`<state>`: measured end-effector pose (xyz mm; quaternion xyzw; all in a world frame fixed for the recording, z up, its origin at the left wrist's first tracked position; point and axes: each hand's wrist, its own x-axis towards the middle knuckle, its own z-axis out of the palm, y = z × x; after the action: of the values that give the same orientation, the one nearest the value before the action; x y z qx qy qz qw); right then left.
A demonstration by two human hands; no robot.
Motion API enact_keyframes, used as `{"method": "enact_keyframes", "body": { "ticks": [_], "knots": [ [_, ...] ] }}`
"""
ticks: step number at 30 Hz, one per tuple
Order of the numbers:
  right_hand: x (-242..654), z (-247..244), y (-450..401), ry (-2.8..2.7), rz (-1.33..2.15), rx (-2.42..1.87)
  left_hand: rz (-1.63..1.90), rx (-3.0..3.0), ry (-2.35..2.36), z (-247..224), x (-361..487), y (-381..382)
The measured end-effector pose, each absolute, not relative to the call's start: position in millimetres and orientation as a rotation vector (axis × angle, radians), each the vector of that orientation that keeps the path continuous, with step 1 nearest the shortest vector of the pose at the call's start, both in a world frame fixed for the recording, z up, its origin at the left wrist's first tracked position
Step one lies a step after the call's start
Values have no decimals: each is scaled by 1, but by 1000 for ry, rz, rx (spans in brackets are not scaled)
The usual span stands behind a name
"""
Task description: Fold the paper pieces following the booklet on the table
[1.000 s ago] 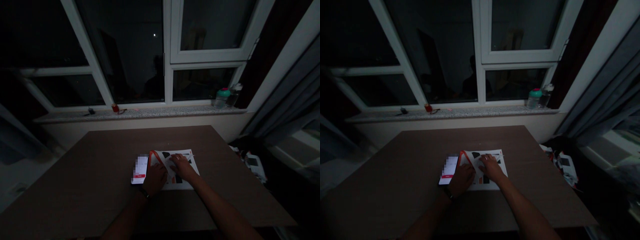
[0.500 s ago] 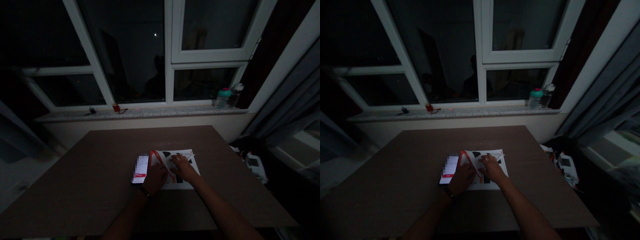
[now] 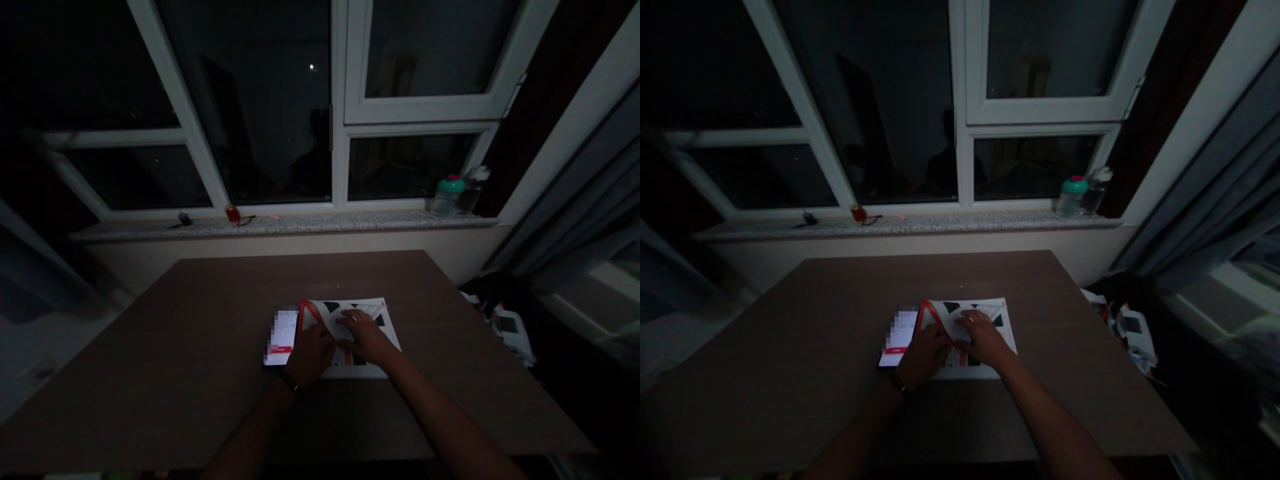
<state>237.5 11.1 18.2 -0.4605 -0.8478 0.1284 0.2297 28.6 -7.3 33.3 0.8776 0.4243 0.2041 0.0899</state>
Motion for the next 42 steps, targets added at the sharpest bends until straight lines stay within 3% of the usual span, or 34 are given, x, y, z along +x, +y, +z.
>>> {"method": "enact_keyframes", "body": {
  "ticks": [42],
  "knots": [
    [243,27,-2,-2368,300,-1321,519,2668,1086,42,26,-8]
  ]
}}
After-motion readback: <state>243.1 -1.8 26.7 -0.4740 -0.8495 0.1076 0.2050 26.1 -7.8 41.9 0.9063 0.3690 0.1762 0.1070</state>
